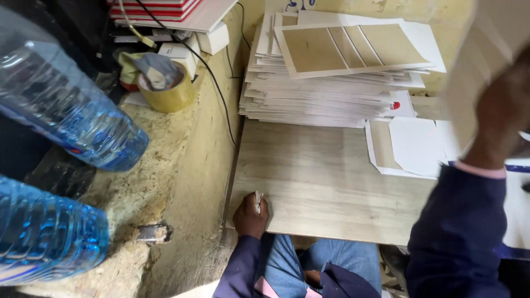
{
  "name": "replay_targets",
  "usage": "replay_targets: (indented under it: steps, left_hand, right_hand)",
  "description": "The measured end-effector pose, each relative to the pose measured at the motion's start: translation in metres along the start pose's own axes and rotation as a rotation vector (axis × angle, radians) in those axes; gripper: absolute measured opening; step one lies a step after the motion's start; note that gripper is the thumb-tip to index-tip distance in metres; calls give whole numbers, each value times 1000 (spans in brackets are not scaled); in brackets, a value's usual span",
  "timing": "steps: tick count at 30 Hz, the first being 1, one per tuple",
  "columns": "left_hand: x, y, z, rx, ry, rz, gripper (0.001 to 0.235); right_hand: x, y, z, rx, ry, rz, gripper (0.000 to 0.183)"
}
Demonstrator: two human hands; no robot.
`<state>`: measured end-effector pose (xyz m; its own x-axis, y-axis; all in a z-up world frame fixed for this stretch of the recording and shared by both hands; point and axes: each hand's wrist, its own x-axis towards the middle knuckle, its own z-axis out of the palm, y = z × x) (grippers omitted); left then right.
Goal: Manually assembling folders by applying adhesive to cardboard sheets with a cloth and folding them into shape.
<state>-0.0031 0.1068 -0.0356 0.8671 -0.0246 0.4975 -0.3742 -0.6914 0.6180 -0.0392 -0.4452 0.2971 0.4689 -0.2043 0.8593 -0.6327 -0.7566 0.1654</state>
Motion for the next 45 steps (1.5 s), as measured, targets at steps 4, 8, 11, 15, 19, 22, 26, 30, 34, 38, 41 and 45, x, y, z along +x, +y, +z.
replay_targets:
  steps: [4,8,11,15,19,22,26,30,34,38,41,45]
  left_hand:
    - [-1,0,1,47,73,51,17]
    - [1,4,-6,34,99,90,16]
    - [3,7,-9,47,130,106,15]
    - [4,6,-7,41,72,67,16]
    - [4,5,-7,78,97,93,15]
    - [3,6,-7,65,114,95,15]
    - [5,6,-9,34,114,89,15]
    - [3,5,-7,56,104,81,17]
    - [6,5,-10,20,127,126,14]
    - [4,3,-9,51,134,136,14]
    - [10,15,-19,124,177,121,11]
    - [7,16,-16,141,170,136,9]
  right_hand:
    - [79,-99,28,857,492,-130,11]
    - [98,-206,-22,1003,333,-606,46]
    - [20,-251,45,756,-288,-530,50]
    - [17,-251,13,896,-109,-530,43]
    - [18,-243,11,883,-144,-580,52]
    - [26,-247,20,888,-54,-520,33]
    - [35,-275,18,841,253,-295,14]
    - [39,-319,12,921,234,-435,16]
    - [38,-341,11,806,52,-481,80]
    - [7,-327,-26,857,-14,-453,49]
    - [-78,-289,-4,785,-243,-547,47]
    - [-194,-164,76,721,-375,-444,46]
